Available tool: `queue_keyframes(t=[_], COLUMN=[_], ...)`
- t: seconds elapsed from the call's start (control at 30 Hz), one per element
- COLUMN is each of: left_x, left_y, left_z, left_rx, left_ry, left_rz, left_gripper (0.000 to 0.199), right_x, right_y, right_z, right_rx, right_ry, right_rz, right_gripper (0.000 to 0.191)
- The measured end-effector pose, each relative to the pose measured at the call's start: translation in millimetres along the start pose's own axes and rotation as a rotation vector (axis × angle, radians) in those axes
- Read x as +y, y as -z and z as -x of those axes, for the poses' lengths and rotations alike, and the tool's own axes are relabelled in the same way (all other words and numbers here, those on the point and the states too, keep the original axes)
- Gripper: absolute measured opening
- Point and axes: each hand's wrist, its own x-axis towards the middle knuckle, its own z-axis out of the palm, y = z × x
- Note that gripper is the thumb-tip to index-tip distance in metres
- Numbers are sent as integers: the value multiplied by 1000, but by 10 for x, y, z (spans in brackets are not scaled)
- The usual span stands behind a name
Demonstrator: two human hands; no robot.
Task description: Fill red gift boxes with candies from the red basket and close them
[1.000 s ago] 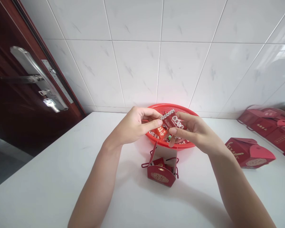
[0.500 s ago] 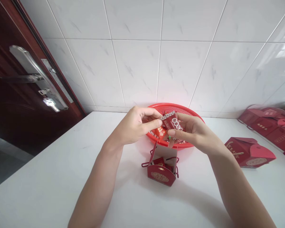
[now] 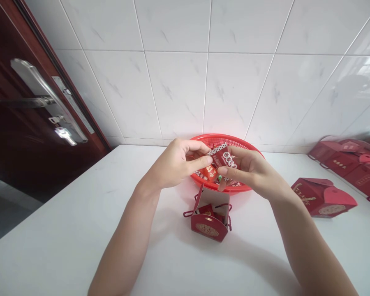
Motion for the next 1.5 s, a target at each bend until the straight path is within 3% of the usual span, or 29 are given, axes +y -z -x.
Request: queue_keyframes(t=[0.43,1.23,1.5], left_x=[5,1,-2], left_y=[-11,-35,-74], left_z=[-32,-34,-54], left_rx=[63,6,93], left_ry=[-41,9,-47], left_rz=[-8,54,44], left_gripper=[12,14,13], right_x=[8,11,26], right_y=[41,-2,48], right_z=[4,-13,1], right_rx=[64,26,103], right_ry=[27,-4,14], right_rz=[125,44,110], right_gripper=[22,22,23])
